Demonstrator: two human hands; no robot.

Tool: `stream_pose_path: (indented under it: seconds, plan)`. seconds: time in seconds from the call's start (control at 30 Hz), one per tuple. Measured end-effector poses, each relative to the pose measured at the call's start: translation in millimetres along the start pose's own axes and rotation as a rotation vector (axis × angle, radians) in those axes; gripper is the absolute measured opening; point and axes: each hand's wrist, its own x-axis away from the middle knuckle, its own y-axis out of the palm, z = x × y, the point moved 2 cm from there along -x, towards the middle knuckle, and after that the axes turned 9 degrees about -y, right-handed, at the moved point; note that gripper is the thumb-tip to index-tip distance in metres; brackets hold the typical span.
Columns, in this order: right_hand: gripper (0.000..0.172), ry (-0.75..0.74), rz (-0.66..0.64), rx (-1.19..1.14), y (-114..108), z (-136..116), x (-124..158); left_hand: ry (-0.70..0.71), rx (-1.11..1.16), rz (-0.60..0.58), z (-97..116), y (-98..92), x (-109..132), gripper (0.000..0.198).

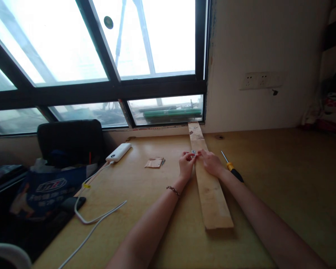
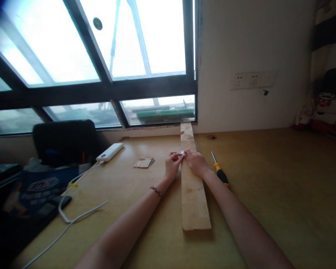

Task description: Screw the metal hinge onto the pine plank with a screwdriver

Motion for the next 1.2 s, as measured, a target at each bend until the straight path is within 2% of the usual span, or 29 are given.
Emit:
stream_pose_path:
  seconds: [0.2,0.3,0.4,0.5,0.57,0.67,0.8,0.93,1.07,1.2]
  plan:
    - [0.025,-0.002,-0.004,-0.013,0,-1,0,0.039,0.045,0.055,11,4.0,0,0.011]
    - [0.028,-0.002,-0.007,-0.015,-1,-1,0,0.013,0.061,0.077,16,2.9,-2,0.012]
    - [0.033,0.005,-0.023,-0.020,-2,-2,0,-0.070,0.026,0.164,9,-10.8,-10,0.014]
    - [0.030,0.009,-0.038,-0.042,-2,-2,0,-0.181,-0.183,0.249,-6,-37.6,-23,0.013]
    - [0.027,0.009,-0.038,-0.057,-1,-1,0,-0.265,-0.392,0.205,-16,-57.2,-34,0.011]
    - [0.025,0.006,-0.022,-0.081,0,0,0,-0.351,-0.611,0.028,-24,-81.1,-49,0.006]
    - [0.027,-0.005,0.001,-0.100,1,1,1,-0.444,-0.799,-0.164,-25,-97.0,-59,0.005]
    - [0.030,-0.003,-0.002,-0.107,2,2,1,-0.457,-0.820,-0.188,-27,-101.7,-58,0.007]
    - [0.030,-0.003,-0.003,-0.114,2,2,1,-0.461,-0.845,-0.165,-32,-106.1,-59,0.010]
    - [0.026,-0.008,0.008,-0.119,1,2,0,-0.440,-0.903,-0.117,-33,-110.9,-63,0.024]
